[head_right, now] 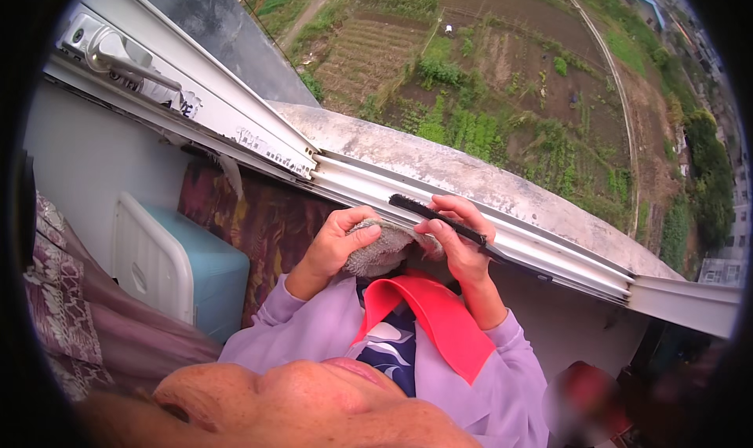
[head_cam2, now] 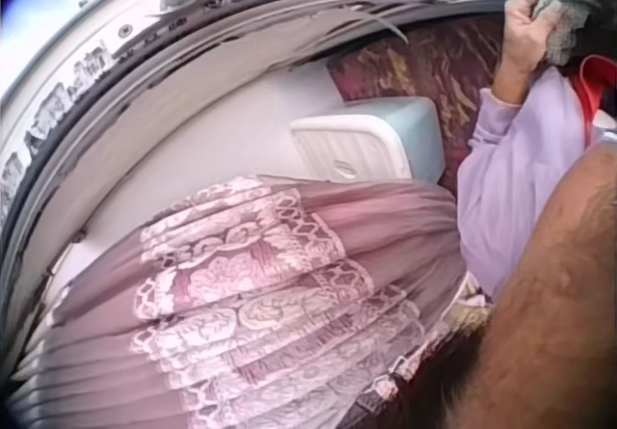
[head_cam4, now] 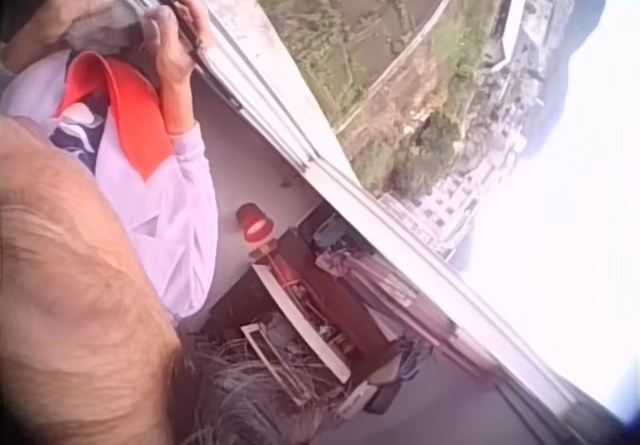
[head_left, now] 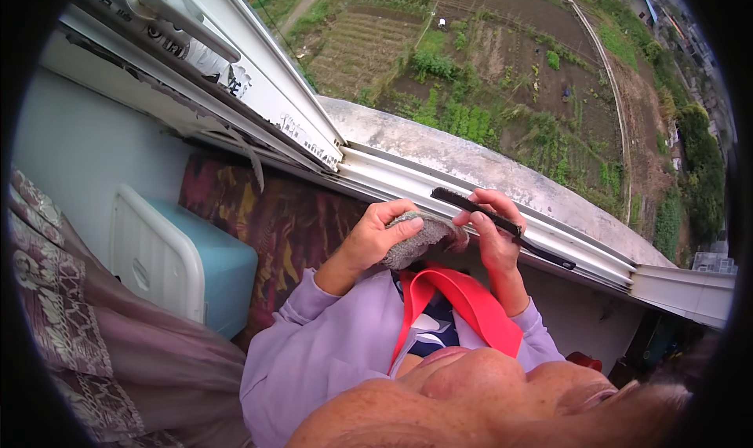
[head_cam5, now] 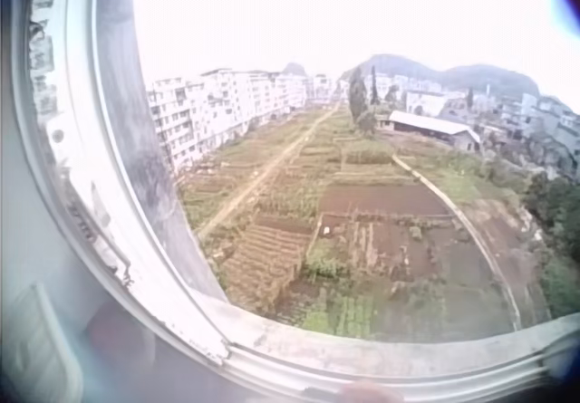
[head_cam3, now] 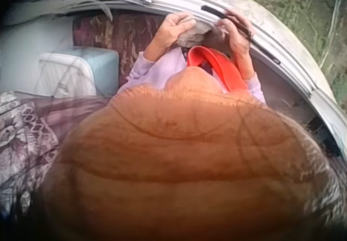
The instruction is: The person cleans the window frame using a small brush and a cloth. They scrub the tracks and edges of the frame, then wipe the area with the cloth.
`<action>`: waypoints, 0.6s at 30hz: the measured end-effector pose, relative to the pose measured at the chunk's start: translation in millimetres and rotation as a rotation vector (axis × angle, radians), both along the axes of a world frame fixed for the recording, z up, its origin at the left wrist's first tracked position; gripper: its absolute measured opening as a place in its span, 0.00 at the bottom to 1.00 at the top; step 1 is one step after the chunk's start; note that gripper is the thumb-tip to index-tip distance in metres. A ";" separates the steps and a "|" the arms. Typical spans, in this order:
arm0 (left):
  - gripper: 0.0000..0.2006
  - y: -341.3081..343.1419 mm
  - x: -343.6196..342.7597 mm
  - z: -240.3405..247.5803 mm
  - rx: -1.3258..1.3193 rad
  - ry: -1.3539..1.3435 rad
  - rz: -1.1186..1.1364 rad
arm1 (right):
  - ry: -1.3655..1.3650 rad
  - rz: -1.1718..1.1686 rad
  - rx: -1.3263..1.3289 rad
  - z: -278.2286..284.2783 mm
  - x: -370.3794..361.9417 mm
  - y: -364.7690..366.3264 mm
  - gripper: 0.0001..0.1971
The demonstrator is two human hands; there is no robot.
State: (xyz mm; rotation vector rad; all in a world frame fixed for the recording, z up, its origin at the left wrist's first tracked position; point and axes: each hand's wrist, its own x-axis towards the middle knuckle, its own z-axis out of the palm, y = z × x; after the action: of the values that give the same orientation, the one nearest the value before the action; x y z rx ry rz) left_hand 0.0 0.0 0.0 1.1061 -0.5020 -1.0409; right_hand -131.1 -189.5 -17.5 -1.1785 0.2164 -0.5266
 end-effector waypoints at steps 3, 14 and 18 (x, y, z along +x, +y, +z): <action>0.06 -0.8 1.3 2.3 -0.026 0.121 0.029 | -0.167 0.043 0.036 -3.4 1.2 -3.5 0.13; 0.08 3.1 5.8 19.1 -0.110 0.049 -0.075 | -0.182 0.352 0.131 2.0 14.5 9.0 0.12; 0.09 7.4 6.2 23.1 -0.151 0.052 -0.115 | -0.176 0.498 0.287 -9.3 8.8 7.6 0.10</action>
State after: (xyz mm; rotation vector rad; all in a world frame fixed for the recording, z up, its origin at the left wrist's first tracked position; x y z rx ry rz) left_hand 6.2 7.4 23.1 0.9228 -0.5984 -1.1104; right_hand -122.2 -182.0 -26.8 -0.8576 -0.1497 -0.1502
